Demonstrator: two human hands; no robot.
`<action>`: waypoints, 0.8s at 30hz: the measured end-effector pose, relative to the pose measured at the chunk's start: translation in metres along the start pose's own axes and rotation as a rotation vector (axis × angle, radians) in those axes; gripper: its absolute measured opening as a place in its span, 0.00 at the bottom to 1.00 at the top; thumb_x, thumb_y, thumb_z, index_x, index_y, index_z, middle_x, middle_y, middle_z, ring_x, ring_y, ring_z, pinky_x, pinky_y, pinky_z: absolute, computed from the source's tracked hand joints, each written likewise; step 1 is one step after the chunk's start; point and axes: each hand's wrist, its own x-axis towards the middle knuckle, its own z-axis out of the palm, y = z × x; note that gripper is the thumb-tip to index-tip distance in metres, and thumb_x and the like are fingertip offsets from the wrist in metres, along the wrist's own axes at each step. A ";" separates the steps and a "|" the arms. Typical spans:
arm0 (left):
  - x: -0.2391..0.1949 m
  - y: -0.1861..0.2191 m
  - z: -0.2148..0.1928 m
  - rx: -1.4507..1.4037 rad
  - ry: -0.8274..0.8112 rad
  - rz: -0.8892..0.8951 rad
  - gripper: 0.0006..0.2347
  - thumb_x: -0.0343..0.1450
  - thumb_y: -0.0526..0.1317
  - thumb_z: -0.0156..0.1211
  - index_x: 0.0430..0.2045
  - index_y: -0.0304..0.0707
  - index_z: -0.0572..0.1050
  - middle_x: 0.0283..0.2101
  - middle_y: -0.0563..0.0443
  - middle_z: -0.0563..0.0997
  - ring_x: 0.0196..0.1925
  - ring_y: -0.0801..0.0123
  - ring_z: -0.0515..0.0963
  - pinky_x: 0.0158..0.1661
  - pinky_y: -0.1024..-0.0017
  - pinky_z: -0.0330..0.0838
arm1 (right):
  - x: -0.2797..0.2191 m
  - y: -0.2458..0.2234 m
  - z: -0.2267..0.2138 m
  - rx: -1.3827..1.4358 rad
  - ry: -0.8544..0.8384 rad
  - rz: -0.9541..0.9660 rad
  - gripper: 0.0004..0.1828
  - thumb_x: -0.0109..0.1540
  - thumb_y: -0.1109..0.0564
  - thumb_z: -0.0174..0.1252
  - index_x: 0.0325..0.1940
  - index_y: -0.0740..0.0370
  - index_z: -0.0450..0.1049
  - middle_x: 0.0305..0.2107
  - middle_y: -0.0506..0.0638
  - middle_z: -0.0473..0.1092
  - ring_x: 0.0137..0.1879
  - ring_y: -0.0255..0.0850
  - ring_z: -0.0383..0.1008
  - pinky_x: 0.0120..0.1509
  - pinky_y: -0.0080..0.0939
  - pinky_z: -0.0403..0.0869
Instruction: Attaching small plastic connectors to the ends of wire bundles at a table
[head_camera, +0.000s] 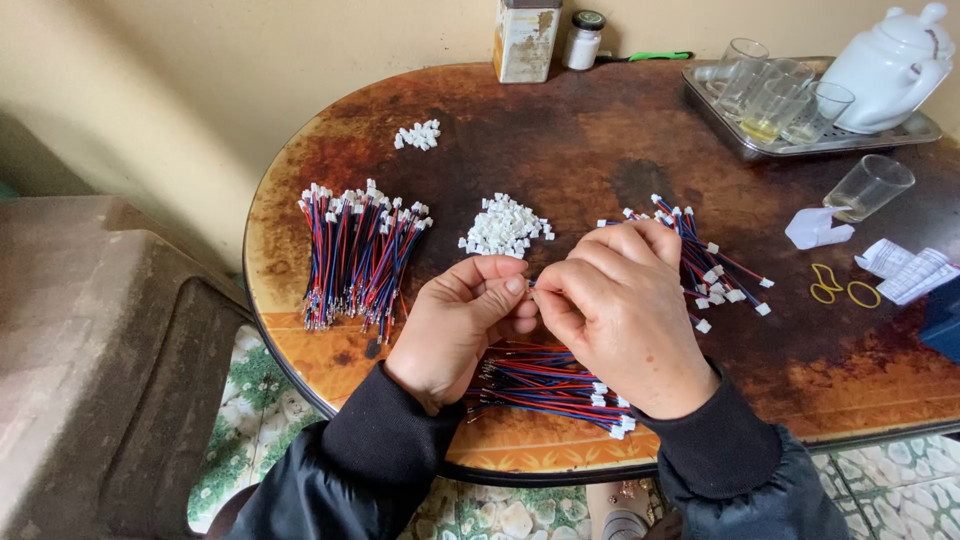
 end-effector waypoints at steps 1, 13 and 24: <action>0.000 0.000 0.000 0.000 0.001 -0.001 0.06 0.68 0.29 0.58 0.38 0.31 0.74 0.28 0.44 0.79 0.30 0.66 0.80 0.34 0.72 0.78 | 0.000 0.000 0.000 0.001 -0.001 0.001 0.07 0.58 0.59 0.58 0.27 0.51 0.69 0.26 0.43 0.68 0.41 0.44 0.66 0.56 0.49 0.57; 0.003 0.002 0.005 0.822 0.031 0.334 0.10 0.68 0.40 0.63 0.40 0.37 0.78 0.36 0.45 0.82 0.40 0.64 0.82 0.39 0.65 0.80 | -0.038 0.094 0.028 0.006 -0.201 0.317 0.04 0.56 0.54 0.67 0.32 0.44 0.78 0.26 0.38 0.73 0.41 0.38 0.75 0.58 0.45 0.63; -0.010 -0.005 0.012 1.699 -0.407 0.363 0.08 0.66 0.48 0.62 0.35 0.54 0.80 0.44 0.56 0.77 0.55 0.58 0.72 0.54 0.59 0.64 | -0.041 0.028 -0.043 0.188 -0.858 0.522 0.12 0.60 0.57 0.55 0.47 0.56 0.78 0.40 0.50 0.76 0.47 0.45 0.78 0.56 0.48 0.75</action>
